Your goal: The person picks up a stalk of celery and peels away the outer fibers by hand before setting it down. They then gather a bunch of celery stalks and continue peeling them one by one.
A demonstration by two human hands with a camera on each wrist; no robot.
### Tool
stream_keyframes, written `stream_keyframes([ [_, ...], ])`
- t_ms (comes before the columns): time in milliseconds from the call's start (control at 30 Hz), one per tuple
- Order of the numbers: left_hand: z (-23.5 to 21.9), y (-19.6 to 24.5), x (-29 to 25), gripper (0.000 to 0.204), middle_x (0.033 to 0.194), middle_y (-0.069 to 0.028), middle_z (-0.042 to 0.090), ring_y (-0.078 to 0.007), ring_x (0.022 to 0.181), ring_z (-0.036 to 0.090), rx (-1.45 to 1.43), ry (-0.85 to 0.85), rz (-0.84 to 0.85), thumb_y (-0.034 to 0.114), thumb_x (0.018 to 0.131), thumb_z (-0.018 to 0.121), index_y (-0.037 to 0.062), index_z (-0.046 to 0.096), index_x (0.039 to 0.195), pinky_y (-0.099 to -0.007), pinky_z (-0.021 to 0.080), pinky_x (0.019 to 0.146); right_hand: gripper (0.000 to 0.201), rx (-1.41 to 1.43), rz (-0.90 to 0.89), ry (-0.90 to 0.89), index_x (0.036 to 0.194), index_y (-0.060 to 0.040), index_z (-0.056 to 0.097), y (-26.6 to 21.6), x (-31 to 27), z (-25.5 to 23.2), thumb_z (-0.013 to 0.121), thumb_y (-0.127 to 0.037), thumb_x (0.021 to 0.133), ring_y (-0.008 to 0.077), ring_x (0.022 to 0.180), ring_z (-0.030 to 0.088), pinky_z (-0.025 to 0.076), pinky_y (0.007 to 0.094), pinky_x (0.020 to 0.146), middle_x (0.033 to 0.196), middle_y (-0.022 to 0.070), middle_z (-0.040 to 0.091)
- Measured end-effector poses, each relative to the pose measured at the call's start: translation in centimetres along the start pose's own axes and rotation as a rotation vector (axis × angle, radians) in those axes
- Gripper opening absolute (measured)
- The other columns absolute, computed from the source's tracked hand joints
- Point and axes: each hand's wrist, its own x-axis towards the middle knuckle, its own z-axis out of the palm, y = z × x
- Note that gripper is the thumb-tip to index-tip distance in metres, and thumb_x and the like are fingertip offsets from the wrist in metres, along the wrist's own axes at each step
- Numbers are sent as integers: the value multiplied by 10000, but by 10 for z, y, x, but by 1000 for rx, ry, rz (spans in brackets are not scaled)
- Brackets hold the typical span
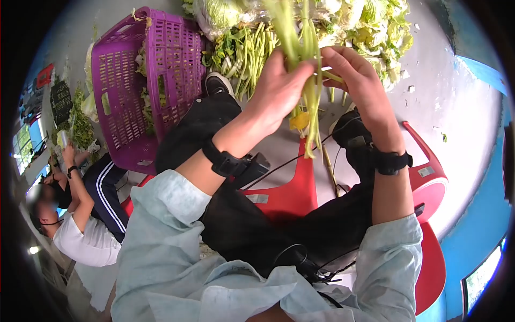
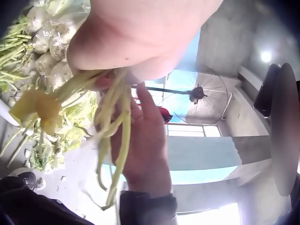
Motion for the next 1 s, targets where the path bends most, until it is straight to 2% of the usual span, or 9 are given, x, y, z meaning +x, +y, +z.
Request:
stream_keyframes([
  [33,1,4,1,294,1083,-32,654,-112,950,627,-29,-10,11,156,1020,610,23,566,1278,-275,516,823,369,-43,-60,91,1204,34,638,-1,-4,10,690,-265,994,148,1000,681,556,302,893,1071,85,703],
  [167,-3,13,1,300,1105,-25,646,-108,946,628,-51,5,31,167,1008,613,26,577,1271,-273,516,825,293,103,-107,117,1210,20,647,12,-1,23,673,-191,1010,137,944,687,568,297,909,1070,66,701],
  [267,-9,27,0,323,1114,-18,641,-109,945,627,-165,-78,-50,205,993,638,35,588,1263,-282,520,840,305,192,-152,125,1233,11,663,13,-2,28,688,-184,1000,137,956,688,567,304,909,1086,65,706],
  [300,-11,28,1,357,1113,-23,639,-109,946,626,-205,-119,-24,255,980,671,43,596,1256,-279,523,823,308,94,-160,125,1238,8,669,12,-1,27,699,-174,991,137,961,689,565,303,910,1090,65,709],
  [400,-16,30,5,348,1092,-25,640,-99,942,619,-111,-118,10,242,970,697,48,603,1243,-264,519,781,321,-134,-185,99,1245,0,683,5,4,23,731,-143,962,137,973,689,561,299,910,1094,64,718],
  [567,-20,26,13,268,961,-17,630,-92,867,614,-9,121,140,213,947,717,40,608,1122,-256,502,728,342,-180,-158,69,1258,-10,690,7,9,30,739,-74,926,135,972,689,553,287,899,1054,67,731],
  [733,-53,23,17,202,945,-56,641,-133,830,643,25,233,184,140,945,676,36,589,1095,-292,510,771,307,-244,-71,83,1254,-10,699,-4,10,34,680,-95,959,115,951,676,539,268,873,1037,53,727],
  [800,-62,30,16,190,956,-65,646,-145,823,652,-78,210,203,129,946,681,38,589,1084,-293,511,756,296,-260,-57,100,1249,-9,703,-5,12,35,657,-125,981,104,928,667,530,255,856,1033,42,724],
  [1000,-72,41,11,258,796,38,542,-37,621,484,-97,24,41,109,920,731,34,592,1124,-213,393,544,274,-37,-68,65,1228,-15,700,-2,22,47,649,-159,1000,90,945,640,495,256,885,1051,16,715],
])
